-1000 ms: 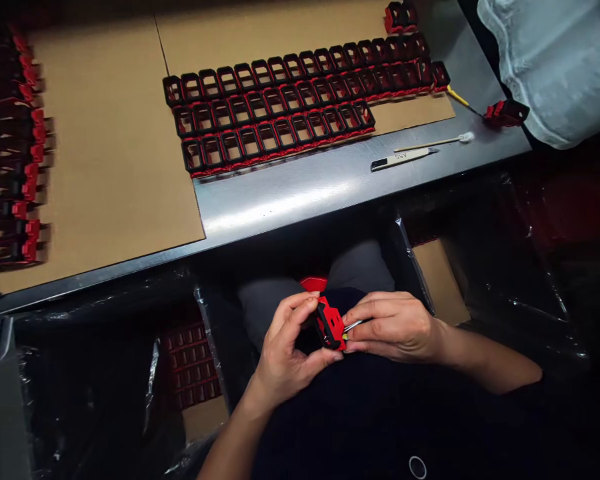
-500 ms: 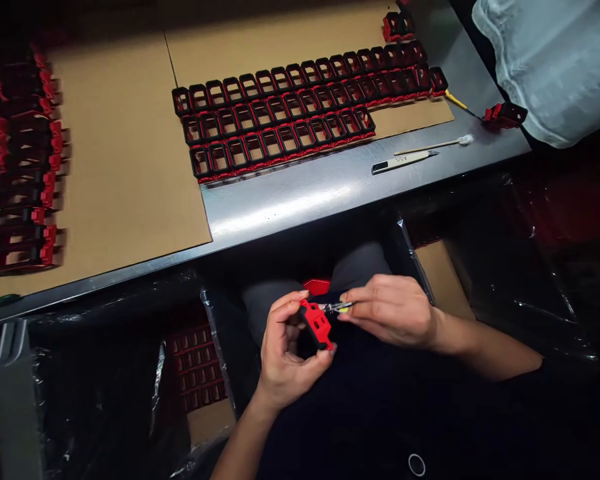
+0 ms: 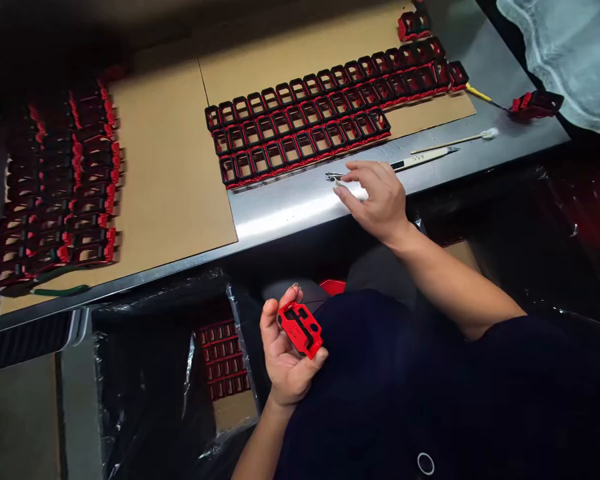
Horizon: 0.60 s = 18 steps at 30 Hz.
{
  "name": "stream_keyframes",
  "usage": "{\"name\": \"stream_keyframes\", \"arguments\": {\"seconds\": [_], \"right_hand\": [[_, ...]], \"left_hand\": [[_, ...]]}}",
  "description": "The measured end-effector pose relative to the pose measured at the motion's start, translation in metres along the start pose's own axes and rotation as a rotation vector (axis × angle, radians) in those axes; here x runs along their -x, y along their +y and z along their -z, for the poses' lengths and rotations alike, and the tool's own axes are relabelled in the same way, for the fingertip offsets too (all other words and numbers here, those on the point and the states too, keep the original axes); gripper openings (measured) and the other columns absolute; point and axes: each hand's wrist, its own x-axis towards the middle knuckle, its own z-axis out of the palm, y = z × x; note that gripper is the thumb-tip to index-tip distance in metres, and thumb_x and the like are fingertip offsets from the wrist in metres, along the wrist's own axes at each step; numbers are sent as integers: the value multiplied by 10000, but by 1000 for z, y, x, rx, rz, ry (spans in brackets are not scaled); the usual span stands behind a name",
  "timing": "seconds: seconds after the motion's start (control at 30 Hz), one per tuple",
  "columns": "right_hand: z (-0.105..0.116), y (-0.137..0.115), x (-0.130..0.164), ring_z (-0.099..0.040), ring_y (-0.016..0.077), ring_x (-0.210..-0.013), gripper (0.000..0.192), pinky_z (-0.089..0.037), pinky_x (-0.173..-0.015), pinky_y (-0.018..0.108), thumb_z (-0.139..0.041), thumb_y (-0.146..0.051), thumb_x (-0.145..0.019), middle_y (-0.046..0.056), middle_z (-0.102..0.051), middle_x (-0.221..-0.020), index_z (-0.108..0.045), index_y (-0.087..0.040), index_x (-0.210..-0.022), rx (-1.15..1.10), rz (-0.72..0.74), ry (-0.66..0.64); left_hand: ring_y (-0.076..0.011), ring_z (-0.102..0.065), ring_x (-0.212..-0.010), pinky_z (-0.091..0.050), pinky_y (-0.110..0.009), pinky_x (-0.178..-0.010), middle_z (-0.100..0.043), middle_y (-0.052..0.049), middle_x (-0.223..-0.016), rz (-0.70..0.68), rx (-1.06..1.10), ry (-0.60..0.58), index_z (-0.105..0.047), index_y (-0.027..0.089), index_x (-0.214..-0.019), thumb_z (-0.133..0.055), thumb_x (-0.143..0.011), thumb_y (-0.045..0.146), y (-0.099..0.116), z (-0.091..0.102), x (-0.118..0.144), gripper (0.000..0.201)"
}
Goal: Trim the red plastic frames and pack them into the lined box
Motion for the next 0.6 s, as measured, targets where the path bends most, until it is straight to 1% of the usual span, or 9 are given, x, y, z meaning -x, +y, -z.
{"name": "stream_keyframes", "arguments": {"seconds": [0.03, 0.07, 0.1, 0.13, 0.2, 0.27, 0.33, 0.4, 0.6], "right_hand": [[9, -13, 11, -655, 250, -999, 126, -491, -901, 394, -649, -296, -875, 80, -745, -1056, -717, -191, -896, -81, -14, -11], [19, -26, 22, -673, 215, -894, 131, -513, -828, 352, -639, -279, -877, 72, -758, -974, -727, -183, -888, -179, -56, -77], [28, -39, 35, -670, 174, -763, 133, -520, -727, 300, -643, -268, -869, 54, -760, -875, -739, -176, -879, -299, -105, -207], [37, -51, 46, -657, 142, -682, 139, -509, -646, 257, -644, -253, -860, 44, -759, -825, -749, -165, -886, -428, -166, -358], [49, -70, 66, -652, 113, -623, 187, -480, -554, 205, -651, -244, -836, 46, -771, -818, -758, -140, -950, -634, -290, -628], [55, -82, 78, -678, 115, -648, 244, -480, -542, 183, -655, -224, -809, 61, -783, -849, -755, -119, -1005, -758, -397, -791], [56, -88, 83, -698, 123, -678, 261, -487, -548, 173, -652, -189, -785, 61, -785, -850, -758, -115, -1011, -795, -464, -854], [55, -90, 83, -696, 118, -663, 253, -483, -537, 162, -648, -155, -764, 46, -780, -815, -769, -120, -983, -785, -483, -872], [50, -94, 85, -651, 88, -559, 146, -445, -475, 129, -672, -158, -745, 1, -729, -660, -772, -119, -843, -745, -475, -817]], "left_hand": [[-295, -471, -1397, -487, -534, -1068, -486, -124, -1464, -13, -5, 4, -269, 388, -1492, -645, -848, 583, -1, 0, 0, 771], [-289, -481, -1389, -485, -532, -1072, -489, -115, -1462, -32, -8, 6, -279, 393, -1491, -646, -854, 570, -2, -1, -1, 757], [-284, -491, -1380, -480, -532, -1079, -492, -107, -1460, -53, -11, 7, -292, 396, -1488, -648, -859, 554, -3, -1, -1, 739], [-280, -497, -1374, -471, -535, -1088, -495, -99, -1459, -75, -12, 1, -305, 396, -1482, -653, -864, 532, -4, -1, -2, 721], [-281, -489, -1380, -437, -556, -1116, -503, -88, -1455, -118, -13, -30, -331, 387, -1467, -681, -861, 471, -6, -1, -4, 704], [-287, -454, -1407, -392, -582, -1142, -510, -83, -1455, -165, -14, -72, -348, 370, -1459, -714, -846, 379, -7, -2, -6, 714], [-285, -422, -1426, -371, -594, -1151, -521, -77, -1449, -221, -34, -97, -357, 360, -1456, -732, -825, 283, -8, -2, -8, 738], [-282, -417, -1426, -387, -593, -1136, -539, -69, -1431, -281, -84, -92, -357, 360, -1457, -736, -808, 223, -8, -2, -9, 764], [-309, -385, -1439, -419, -583, -1092, -570, -63, -1382, -376, -257, -108, -342, 371, -1467, -755, -779, 164, -13, 6, -5, 828]]}}
